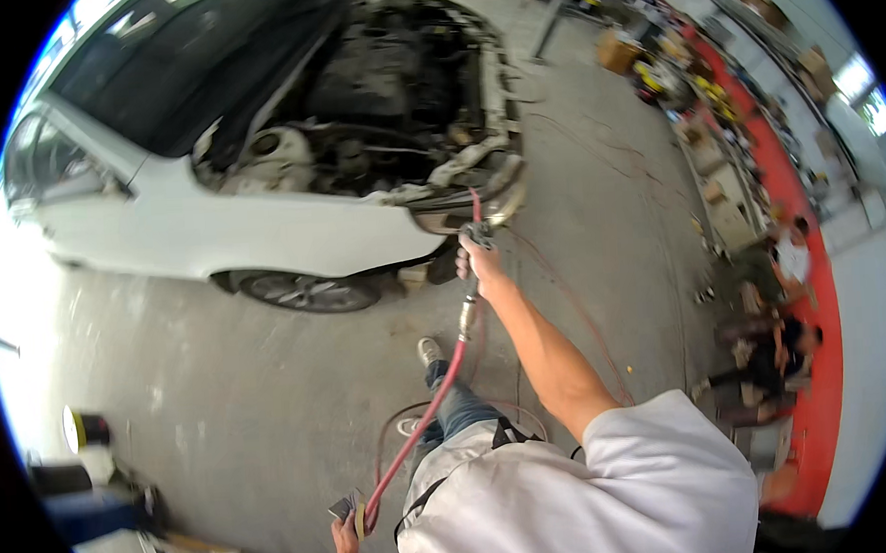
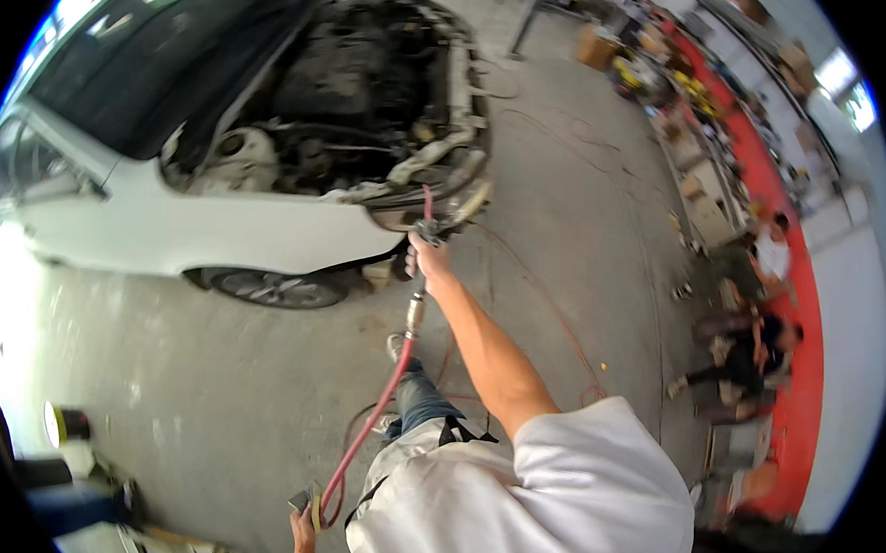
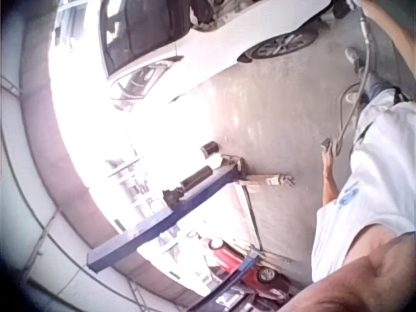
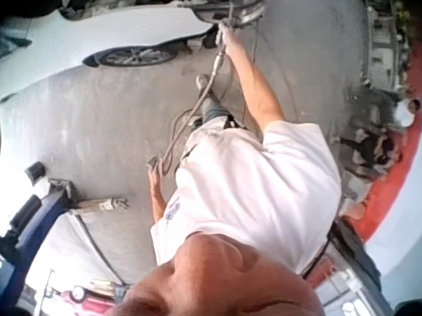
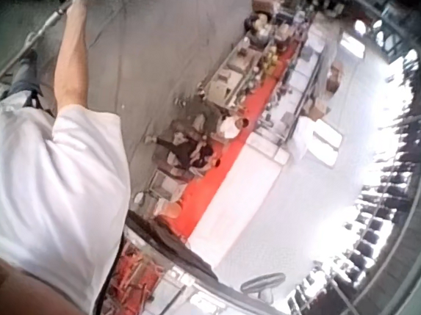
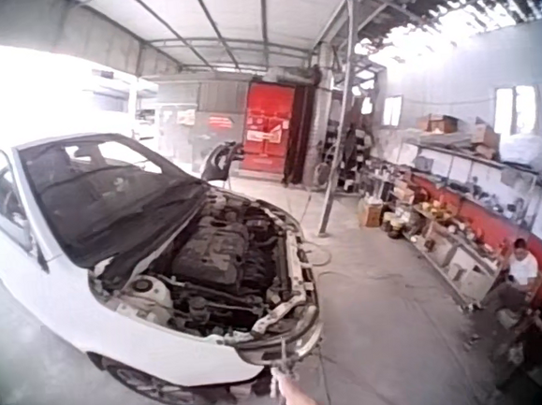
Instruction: The person sands the front fender and side door of a white car using a sanding block and a pneumatic air gun. They alternate between sanding and blowing dust off the surface, working around the headlight, wheel arch, and door handle area.
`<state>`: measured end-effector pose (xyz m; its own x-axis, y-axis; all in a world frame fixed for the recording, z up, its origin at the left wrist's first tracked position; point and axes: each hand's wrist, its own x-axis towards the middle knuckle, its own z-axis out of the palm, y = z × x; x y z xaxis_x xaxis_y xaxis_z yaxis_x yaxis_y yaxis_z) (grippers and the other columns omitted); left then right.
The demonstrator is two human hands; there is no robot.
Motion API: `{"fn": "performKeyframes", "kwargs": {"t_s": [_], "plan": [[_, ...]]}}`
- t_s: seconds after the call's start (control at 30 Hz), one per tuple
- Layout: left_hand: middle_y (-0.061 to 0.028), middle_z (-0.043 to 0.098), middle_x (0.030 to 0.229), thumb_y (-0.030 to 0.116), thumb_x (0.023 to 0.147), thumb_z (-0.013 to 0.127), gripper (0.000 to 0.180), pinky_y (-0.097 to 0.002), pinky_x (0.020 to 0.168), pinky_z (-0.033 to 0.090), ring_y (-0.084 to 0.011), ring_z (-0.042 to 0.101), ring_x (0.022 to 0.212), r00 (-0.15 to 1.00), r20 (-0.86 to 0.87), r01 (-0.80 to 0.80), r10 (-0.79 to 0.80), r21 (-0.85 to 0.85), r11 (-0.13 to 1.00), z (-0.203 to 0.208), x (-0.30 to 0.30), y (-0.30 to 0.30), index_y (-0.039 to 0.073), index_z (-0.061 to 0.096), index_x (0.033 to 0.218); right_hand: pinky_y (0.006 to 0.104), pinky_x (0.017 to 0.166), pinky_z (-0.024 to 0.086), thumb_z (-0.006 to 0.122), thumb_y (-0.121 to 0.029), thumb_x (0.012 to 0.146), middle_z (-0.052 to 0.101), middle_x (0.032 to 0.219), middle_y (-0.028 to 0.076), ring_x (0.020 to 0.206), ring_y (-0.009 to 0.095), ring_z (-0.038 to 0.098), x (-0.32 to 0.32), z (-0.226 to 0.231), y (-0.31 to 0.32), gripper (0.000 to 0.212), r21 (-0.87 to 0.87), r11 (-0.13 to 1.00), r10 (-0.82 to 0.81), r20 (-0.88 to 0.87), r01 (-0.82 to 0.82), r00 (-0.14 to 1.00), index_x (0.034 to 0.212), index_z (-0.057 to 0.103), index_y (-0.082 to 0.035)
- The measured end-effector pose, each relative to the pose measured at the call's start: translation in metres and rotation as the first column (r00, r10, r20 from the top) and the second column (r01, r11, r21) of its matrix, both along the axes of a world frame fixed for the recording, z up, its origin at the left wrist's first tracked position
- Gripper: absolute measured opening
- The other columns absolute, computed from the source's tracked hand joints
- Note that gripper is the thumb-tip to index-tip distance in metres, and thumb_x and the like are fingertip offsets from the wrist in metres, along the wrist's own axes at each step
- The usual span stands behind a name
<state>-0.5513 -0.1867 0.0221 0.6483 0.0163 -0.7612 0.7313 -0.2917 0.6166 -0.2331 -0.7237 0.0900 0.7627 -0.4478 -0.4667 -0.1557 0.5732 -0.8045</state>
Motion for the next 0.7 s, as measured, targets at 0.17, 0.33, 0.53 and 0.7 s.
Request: {"fn": "performKeyframes", "kwargs": {"t_s": [0.17,0.33,0.53,0.7], "plan": [[-0.0048,0.061,0.069,0.019,0.091,0.058,0.029,-0.0314,0.059,0.043,-0.0137,0.051,0.062,0.789,0.435,-0.549,0.434,0.183,0.816,-0.01,-0.053,0.031,-0.008,0.064,0.082,0.0291,0.035,0.038,0.066,-0.024,0.087,0.051,0.055,0.002,0.039,0.013,0.047,-0.023,-0.013,0.128,0.029,-0.18,0.797,0.486,-0.376,-0.576,0.789,0.072,0.049,-0.006],[-0.0061,0.064,0.077,0.019,0.092,0.059,0.03,-0.0315,0.064,0.044,-0.0137,0.053,0.068,0.491,0.457,-0.857,0.742,0.099,0.506,0.018,-0.076,0.041,-0.01,0.064,0.088,0.0283,0.036,0.04,0.065,-0.023,0.088,0.05,0.059,0.0,0.043,0.011,0.047,0.036,-0.031,0.192,0.023,-0.436,0.792,0.303,-0.33,-0.429,0.894,0.078,0.052,-0.007],[-0.0106,0.069,0.091,0.018,0.093,0.057,0.031,-0.0311,0.074,0.048,-0.0165,0.061,0.08,0.517,0.566,-0.829,0.642,0.142,0.542,0.035,-0.042,0.024,-0.011,0.064,0.102,0.0453,0.065,0.05,0.066,-0.037,0.084,0.064,0.076,0.019,0.07,0.035,0.064,0.097,-0.083,0.262,0.041,-0.798,0.385,0.312,-0.361,-0.464,0.879,0.084,0.057,0.003],[-0.0128,0.069,0.094,0.019,0.093,0.057,0.032,-0.0325,0.078,0.048,-0.0195,0.062,0.084,0.432,0.539,-0.894,0.723,0.153,0.42,0.037,-0.02,0.049,-0.01,0.063,0.105,0.0396,0.061,0.047,0.067,-0.034,0.084,0.062,0.078,0.017,0.069,0.03,0.06,0.147,-0.109,0.328,0.043,-0.756,0.291,0.402,-0.46,-0.587,0.792,0.098,0.057,0.005]]}}
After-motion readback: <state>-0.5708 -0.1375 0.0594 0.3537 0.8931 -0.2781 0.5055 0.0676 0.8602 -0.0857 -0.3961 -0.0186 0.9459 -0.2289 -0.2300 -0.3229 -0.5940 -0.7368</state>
